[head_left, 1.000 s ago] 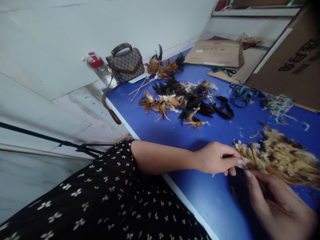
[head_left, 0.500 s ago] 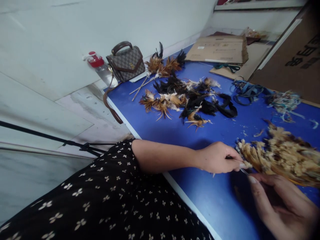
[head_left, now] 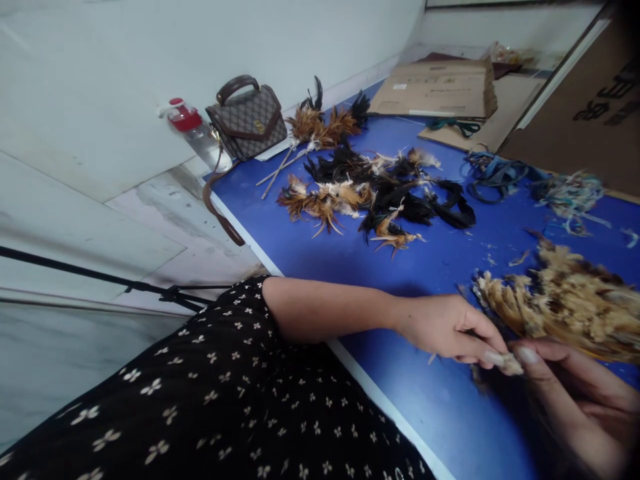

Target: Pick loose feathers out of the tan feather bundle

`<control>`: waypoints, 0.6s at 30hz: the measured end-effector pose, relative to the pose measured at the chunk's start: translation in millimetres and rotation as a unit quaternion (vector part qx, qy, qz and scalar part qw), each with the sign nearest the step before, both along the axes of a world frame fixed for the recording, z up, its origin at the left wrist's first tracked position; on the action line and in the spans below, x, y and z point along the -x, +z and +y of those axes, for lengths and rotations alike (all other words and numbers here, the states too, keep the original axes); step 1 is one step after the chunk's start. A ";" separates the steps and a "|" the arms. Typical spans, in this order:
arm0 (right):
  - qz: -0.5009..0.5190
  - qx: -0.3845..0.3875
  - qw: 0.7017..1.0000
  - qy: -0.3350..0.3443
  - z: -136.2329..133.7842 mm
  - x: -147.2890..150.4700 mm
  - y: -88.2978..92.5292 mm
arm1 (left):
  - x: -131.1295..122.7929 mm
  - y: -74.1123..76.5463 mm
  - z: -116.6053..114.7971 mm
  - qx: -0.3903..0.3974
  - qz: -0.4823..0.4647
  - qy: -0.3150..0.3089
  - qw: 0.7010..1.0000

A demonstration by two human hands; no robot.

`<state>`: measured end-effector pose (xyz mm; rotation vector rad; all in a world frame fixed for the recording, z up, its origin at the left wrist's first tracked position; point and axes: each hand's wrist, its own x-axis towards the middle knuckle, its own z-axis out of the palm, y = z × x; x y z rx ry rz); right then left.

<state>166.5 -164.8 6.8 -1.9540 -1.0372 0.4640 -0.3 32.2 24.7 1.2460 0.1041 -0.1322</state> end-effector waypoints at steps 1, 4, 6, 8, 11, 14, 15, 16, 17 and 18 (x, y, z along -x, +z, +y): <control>0.018 0.009 1.000 -0.011 -0.6 0.3 -0.8 | -0.4 -0.6 0.1 0.019 0.006 -0.003 1.000; 0.027 0.013 0.999 -0.033 -1.1 1.2 -3.4 | -3.3 -9.2 -0.6 0.046 0.021 -0.004 0.999; 0.031 0.007 0.998 -0.045 -0.6 2.3 -5.2 | -5.9 -17.6 -2.1 0.039 0.029 0.022 0.999; 0.039 0.003 0.997 -0.061 0.5 4.9 -6.1 | -7.7 -23.8 -3.8 0.030 0.038 0.063 0.997; 0.044 -0.003 0.996 -0.078 3.1 11.9 -3.6 | -7.5 -25.0 -5.0 0.028 0.043 0.106 0.993; 0.043 0.010 0.996 -0.077 6.0 17.6 2.8 | -4.8 -21.0 -4.5 0.033 0.052 0.094 0.994; 0.037 0.019 0.996 -0.075 6.4 18.3 5.0 | -3.7 -19.8 -4.3 0.033 0.059 0.077 0.995; 0.029 0.027 0.997 -0.071 6.4 18.6 6.8 | -2.7 -18.8 -4.3 0.027 0.068 0.058 0.996; 0.018 0.031 0.997 -0.064 5.9 18.5 8.1 | -1.7 -18.0 -4.6 0.015 0.077 0.038 0.996; 0.007 0.029 0.998 -0.054 4.9 18.5 9.0 | -0.8 -17.1 -5.0 0.002 0.087 0.024 0.996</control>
